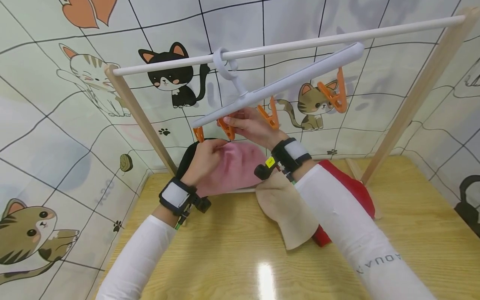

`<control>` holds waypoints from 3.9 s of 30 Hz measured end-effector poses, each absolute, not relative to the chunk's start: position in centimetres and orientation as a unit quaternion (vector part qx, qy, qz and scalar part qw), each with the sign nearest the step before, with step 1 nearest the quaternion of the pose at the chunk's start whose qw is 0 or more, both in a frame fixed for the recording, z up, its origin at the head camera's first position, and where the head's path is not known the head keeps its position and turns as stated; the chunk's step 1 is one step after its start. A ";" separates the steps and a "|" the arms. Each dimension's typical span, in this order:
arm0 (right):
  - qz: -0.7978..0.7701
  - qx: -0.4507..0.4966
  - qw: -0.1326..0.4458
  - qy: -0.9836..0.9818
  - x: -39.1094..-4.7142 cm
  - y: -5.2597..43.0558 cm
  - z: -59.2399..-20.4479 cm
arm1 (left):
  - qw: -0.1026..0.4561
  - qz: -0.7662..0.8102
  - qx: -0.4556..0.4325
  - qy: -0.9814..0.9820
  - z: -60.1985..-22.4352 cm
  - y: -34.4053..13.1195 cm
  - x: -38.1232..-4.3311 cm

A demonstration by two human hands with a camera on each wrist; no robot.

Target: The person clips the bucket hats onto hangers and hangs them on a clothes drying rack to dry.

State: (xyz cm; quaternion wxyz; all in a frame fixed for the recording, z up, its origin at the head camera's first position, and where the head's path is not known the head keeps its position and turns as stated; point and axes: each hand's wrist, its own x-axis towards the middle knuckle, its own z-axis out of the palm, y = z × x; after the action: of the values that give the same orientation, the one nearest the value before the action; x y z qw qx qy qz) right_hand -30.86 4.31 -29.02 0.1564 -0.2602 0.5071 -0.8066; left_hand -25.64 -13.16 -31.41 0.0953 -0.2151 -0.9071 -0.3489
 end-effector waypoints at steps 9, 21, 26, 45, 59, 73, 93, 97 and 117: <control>-0.819 -0.278 0.191 0.464 -31.5 4.5 -29.2 | 0.109 -0.339 -0.221 -0.908 -30.7 -12.3 -25.7; -0.826 -0.258 0.171 0.472 -31.4 4.8 -29.0 | 0.130 -0.360 -0.200 -0.902 -30.3 -11.9 -25.4; -0.828 -0.254 0.166 0.472 -31.4 4.7 -28.9 | 0.139 -0.371 -0.185 -0.899 -29.9 -11.8 -25.4; -0.788 -0.310 0.154 0.509 -31.6 4.8 -29.4 | 0.153 -0.381 -0.181 -0.894 -29.4 -12.4 -25.4; -0.756 -0.295 0.178 0.556 -30.4 11.1 -29.0 | 0.133 -0.368 -0.175 -0.904 -29.8 -12.5 -25.4; -0.749 -0.373 0.244 0.489 -28.9 13.9 -27.0 | 0.149 -0.363 -0.174 -0.903 -28.6 -13.4 -24.4; -0.763 -0.371 0.266 0.458 -29.7 14.1 -26.2 | 0.150 -0.386 -0.235 -0.879 -28.8 -14.9 -19.7; -0.769 -0.364 0.248 0.463 -29.9 14.1 -26.5 | 0.128 -0.370 -0.248 -0.886 -30.5 -14.2 -19.7; -0.755 -0.398 0.213 0.475 -30.6 13.1 -27.5 | -0.037 -0.223 -0.335 -0.915 -40.2 -6.2 -19.4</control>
State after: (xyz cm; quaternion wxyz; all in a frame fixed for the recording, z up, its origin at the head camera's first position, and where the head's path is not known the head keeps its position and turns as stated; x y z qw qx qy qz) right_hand -30.65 13.06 -27.52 0.2126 -0.3979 0.4755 -0.7552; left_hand -19.35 -6.16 -40.15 -0.0372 -0.3354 -0.9146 -0.2228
